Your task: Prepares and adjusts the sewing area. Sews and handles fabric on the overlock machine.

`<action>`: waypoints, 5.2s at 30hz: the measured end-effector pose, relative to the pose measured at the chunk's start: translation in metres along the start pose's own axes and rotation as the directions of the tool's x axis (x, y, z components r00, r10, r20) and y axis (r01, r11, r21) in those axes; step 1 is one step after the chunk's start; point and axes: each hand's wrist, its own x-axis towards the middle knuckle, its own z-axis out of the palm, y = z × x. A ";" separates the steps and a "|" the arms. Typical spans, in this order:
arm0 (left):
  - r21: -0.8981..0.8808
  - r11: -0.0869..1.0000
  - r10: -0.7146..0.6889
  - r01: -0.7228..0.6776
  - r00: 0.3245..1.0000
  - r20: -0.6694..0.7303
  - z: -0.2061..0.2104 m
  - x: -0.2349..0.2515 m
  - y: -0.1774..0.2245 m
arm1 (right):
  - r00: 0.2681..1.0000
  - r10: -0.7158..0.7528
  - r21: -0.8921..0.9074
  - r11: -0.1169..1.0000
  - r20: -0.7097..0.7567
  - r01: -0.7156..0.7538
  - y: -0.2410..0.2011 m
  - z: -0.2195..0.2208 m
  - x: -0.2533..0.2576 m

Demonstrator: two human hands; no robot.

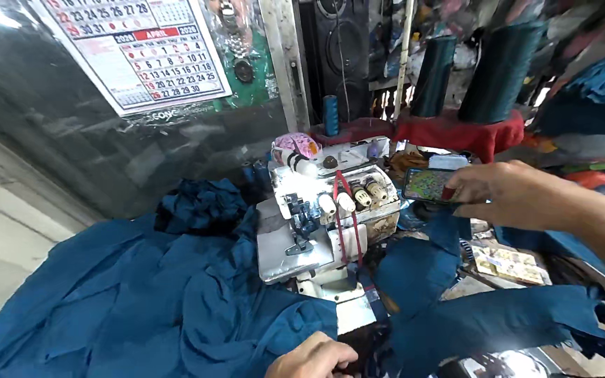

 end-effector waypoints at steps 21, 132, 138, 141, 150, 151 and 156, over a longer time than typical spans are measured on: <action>-0.990 -0.138 -0.278 -0.035 0.961 0.005 0.100 -0.011 0.023 | 0.991 0.106 0.764 0.645 -0.082 -0.005 -0.132 0.140 -0.123; -0.429 0.868 -0.100 -0.251 0.758 -0.644 0.021 -0.026 -0.010 | 0.996 0.087 0.848 0.525 0.025 -0.067 -0.160 0.180 -0.138; -0.408 0.881 -0.063 -0.241 0.793 -0.606 0.012 -0.026 -0.006 | 0.998 0.030 0.783 0.619 0.057 -0.063 -0.153 0.187 -0.130; -0.347 0.904 -0.030 -0.250 0.772 -0.635 0.008 -0.021 0.000 | 0.999 -0.003 0.804 0.594 0.036 -0.027 -0.154 0.174 -0.125; -0.361 0.911 -0.018 -0.198 0.856 -0.516 -0.046 0.008 -0.004 | 0.995 -0.082 0.914 0.406 0.049 -0.011 -0.167 0.157 -0.087; -0.288 0.927 0.057 -0.242 0.847 -0.528 -0.061 0.019 -0.002 | 0.997 -0.066 0.918 0.397 0.032 -0.003 -0.171 0.156 -0.077; 0.186 0.981 0.145 -0.056 0.846 -0.513 -0.083 0.095 -0.057 | 0.971 0.215 0.923 0.341 0.106 -0.177 -0.163 0.211 -0.009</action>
